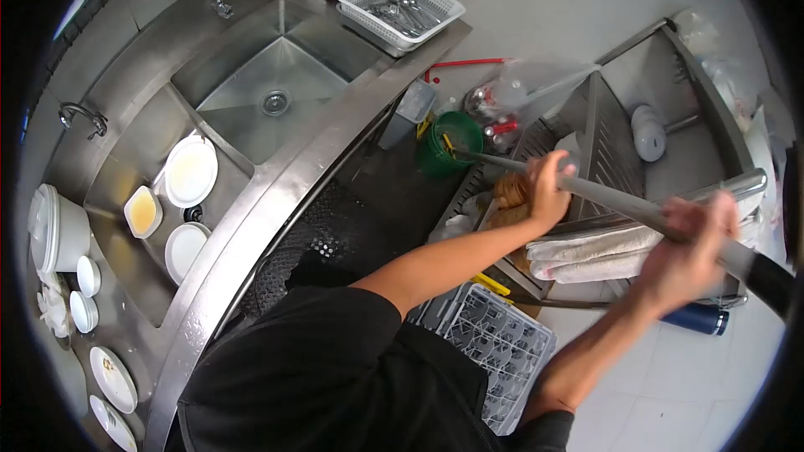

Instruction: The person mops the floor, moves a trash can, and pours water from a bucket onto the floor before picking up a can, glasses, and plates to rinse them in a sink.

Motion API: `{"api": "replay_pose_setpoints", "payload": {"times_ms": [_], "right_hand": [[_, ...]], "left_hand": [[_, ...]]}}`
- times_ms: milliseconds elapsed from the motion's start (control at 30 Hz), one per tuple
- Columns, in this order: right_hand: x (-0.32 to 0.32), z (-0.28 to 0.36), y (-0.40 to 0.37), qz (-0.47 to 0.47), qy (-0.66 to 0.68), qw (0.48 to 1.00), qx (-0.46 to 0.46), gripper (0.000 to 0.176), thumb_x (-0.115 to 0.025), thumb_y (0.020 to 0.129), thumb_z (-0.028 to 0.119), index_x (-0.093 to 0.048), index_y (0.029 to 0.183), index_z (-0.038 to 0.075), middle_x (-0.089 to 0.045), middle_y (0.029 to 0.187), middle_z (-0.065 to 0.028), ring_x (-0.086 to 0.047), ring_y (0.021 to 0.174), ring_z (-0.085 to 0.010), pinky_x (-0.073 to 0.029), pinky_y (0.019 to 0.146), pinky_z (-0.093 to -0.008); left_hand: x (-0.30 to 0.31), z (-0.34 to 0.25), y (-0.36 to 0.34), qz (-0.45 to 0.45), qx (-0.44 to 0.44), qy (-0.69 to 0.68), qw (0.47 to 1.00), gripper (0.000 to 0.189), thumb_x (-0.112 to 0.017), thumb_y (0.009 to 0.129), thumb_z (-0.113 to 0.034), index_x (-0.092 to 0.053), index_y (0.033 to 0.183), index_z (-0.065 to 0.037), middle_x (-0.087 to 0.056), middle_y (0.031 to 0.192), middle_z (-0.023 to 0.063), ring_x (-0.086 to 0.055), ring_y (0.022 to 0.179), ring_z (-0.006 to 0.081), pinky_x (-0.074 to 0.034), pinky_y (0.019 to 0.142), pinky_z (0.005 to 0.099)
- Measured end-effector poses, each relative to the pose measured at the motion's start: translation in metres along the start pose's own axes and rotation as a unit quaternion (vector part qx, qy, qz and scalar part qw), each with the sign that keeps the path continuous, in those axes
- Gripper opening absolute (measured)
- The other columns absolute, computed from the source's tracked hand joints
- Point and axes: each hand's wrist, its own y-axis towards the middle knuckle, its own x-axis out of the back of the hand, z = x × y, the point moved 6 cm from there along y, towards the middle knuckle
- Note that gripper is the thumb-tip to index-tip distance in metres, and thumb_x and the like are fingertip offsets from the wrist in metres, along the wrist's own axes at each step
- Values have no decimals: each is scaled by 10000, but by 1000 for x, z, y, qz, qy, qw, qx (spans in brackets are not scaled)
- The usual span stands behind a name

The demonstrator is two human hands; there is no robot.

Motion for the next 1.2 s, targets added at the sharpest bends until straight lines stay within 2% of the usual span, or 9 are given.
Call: {"api": "replay_pose_setpoints", "payload": {"times_ms": [133, 200, 300, 367, 467, 567, 633, 900, 1200], "right_hand": [[44, 74, 54, 113, 24, 990, 78, 265, -491, 970, 185, -549, 853, -46, -486, 765, -106, -500, 792, -225, -456, 847, -425], [30, 134, 52, 49, -258, 858, 443, 165, -497, 948, 76, -520, 809, -9, -496, 657, -37, -544, 607, -152, -478, 612, -289], [33, 169, 69, 226, 213, 928, 204, 320, -574, 912, 331, -546, 779, 42, -501, 623, 2, -452, 501, -138, -452, 577, -312], [15, 169, 74, 364, 635, 677, 75, 190, -693, 840, 32, -540, 727, 38, -577, 540, -29, -617, 453, -112, -551, 437, -214], [11, 145, 65, 526, 431, 731, 47, 296, -598, 898, 395, -564, 788, 122, -527, 601, 45, -450, 452, -72, -421, 509, -246], [27, 79, 58, 491, 246, 830, 98, 253, -500, 929, 210, -471, 700, 109, -325, 520, 36, -309, 452, -97, -231, 506, -261], [16, 29, 36, 355, 170, 919, 14, 293, -393, 1003, 236, -528, 1144, 18, -362, 552, 44, -291, 451, -66, -266, 466, -245], [-21, -108, -68, 83, 127, 980, -130, 58, -611, 906, 68, -565, 927, 41, -429, 569, -3, -391, 481, -90, -361, 465, -256], [42, 67, 44, 134, 73, 988, -23, 304, -450, 986, 261, -567, 908, -8, -417, 770, -63, -465, 778, -222, -422, 844, -408]], "left_hand": [[-7, -88, 24, 106, -124, -56, 985, 222, -701, 798, -140, -613, 998, -102, -535, 568, 67, -556, 550, 265, -428, 572, 384], [-9, -111, 32, 206, -153, -96, 962, 214, -707, 790, -147, -609, 975, -105, -537, 518, 67, -565, 484, 251, -434, 514, 381], [-7, -135, 31, 392, -189, -146, 888, 275, -684, 682, -97, -614, 947, -98, -565, 521, 91, -602, 496, 291, -448, 498, 378], [-13, -130, 28, 505, -185, -122, 834, 340, -672, 624, -74, -636, 960, -100, -607, 585, 89, -628, 582, 308, -463, 544, 396], [-19, -108, 29, 589, -173, -119, 781, 345, -686, 636, -79, -656, 979, -88, -674, 751, 105, -659, 725, 298, -483, 629, 395], [-18, -41, 30, 587, -127, -82, 796, 350, -712, 653, -108, -659, 998, -76, -688, 833, 128, -665, 777, 302, -495, 660, 378], [-7, 2, 35, 562, -82, -10, 823, 339, -739, 674, -125, -667, 999, -59, -692, 851, 140, -669, 796, 303, -507, 712, 376], [40, 116, -8, 140, 34, 110, 983, 420, -738, 751, -58, -560, 1130, -43, -610, 1032, 154, -535, 1093, 389, -435, 899, 433], [1, -46, 15, 78, -89, -46, 992, 225, -701, 794, -129, -573, 975, -90, -558, 642, 99, -561, 625, 320, -416, 631, 416]]}}
